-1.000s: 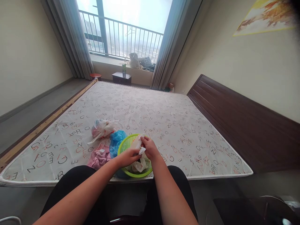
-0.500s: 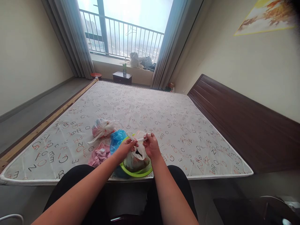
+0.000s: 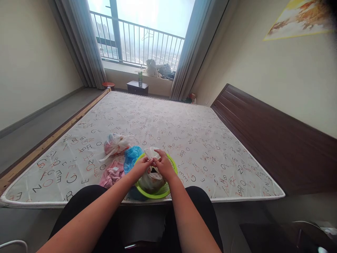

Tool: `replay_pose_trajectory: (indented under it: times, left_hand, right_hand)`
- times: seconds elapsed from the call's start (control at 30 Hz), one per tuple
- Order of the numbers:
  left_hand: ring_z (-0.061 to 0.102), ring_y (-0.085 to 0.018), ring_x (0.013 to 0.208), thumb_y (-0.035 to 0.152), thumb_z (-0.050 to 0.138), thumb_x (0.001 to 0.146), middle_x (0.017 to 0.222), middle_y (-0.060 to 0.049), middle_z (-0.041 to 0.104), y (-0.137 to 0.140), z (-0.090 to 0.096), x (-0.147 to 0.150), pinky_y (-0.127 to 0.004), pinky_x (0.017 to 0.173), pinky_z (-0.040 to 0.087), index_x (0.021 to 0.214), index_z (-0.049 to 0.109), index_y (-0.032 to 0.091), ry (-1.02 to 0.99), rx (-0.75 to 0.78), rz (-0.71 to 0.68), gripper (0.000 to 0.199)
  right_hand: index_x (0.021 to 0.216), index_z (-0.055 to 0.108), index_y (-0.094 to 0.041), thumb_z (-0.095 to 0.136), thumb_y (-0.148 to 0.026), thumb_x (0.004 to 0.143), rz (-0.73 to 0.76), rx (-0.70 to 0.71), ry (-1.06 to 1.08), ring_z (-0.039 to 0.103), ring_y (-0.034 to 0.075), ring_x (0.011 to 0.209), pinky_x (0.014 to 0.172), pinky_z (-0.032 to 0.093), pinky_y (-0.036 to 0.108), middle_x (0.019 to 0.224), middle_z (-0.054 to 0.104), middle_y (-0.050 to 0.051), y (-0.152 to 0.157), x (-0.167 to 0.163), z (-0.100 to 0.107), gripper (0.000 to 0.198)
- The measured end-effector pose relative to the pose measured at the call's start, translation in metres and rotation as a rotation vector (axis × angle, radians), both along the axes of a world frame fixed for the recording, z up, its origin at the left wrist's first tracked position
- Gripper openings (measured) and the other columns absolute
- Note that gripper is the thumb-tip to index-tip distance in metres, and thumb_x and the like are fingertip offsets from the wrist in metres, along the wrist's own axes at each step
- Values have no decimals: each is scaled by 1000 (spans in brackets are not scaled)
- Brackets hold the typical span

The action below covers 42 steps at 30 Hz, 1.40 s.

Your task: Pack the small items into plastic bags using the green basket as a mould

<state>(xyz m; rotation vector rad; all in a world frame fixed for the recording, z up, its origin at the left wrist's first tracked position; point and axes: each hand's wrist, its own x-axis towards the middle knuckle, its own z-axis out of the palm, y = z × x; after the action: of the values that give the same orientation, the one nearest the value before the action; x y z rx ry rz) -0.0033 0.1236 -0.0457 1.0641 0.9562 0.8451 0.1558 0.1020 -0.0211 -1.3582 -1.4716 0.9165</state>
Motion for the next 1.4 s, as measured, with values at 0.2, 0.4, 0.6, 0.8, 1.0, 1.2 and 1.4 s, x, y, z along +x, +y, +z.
replay_pose_trajectory:
  times: [0.2, 0.4, 0.6, 0.8, 1.0, 1.2, 1.4]
  left_hand:
    - [53, -10, 43, 62, 72, 74, 76, -6, 74, 1, -5, -3, -23, 44, 42, 100, 65, 13, 85, 55, -61, 56]
    - [52, -11, 43, 57, 67, 80, 73, -2, 72, -5, -4, -1, -24, 44, 41, 94, 67, 17, 185, 133, -75, 42]
    - [52, -12, 43, 55, 63, 83, 71, -1, 71, -7, -5, 0, -25, 44, 42, 96, 68, 18, 265, 181, -103, 40]
    - [54, -12, 44, 53, 60, 85, 73, -2, 71, -6, -7, -2, -25, 45, 42, 97, 67, 17, 284, 186, -119, 39]
    - [53, -11, 44, 55, 62, 84, 75, -2, 72, -3, -14, -1, -24, 45, 43, 102, 67, 16, 256, 145, -120, 44]
    - [53, -10, 43, 53, 62, 84, 78, -4, 73, -1, -19, -1, -24, 44, 42, 97, 65, 16, 268, 120, -50, 39]
    - [54, -12, 45, 48, 61, 82, 74, -2, 71, -4, -12, -1, -26, 46, 44, 91, 65, 18, 273, 130, 8, 32]
  right_hand:
    - [107, 74, -25, 62, -29, 89, 83, -91, -39, 65, 21, 90, 83, 49, 36, 101, 72, 5, 4, 5, -4, 22]
    - [86, 74, -24, 65, -27, 86, 43, -57, -178, 62, 20, 81, 77, 44, 33, 89, 72, 4, 3, 8, -3, 10]
    - [79, 73, -22, 67, -32, 86, 9, -109, -307, 60, 18, 76, 70, 40, 29, 84, 71, 5, 0, 11, 1, 14]
    - [81, 68, -18, 66, -33, 87, 17, -210, -289, 58, 14, 70, 64, 37, 25, 77, 69, 1, 1, 10, 6, 16]
    - [79, 63, -18, 67, -36, 85, 27, -257, -201, 56, 13, 67, 60, 35, 25, 73, 64, -2, 1, 11, 8, 20]
    - [82, 64, -18, 64, -33, 87, 72, -286, -224, 59, 14, 69, 61, 37, 24, 75, 67, 0, 1, 11, 3, 15]
    - [85, 63, -19, 63, -32, 90, 129, -308, -242, 61, 14, 68, 61, 38, 24, 77, 71, 1, 0, 10, 5, 13]
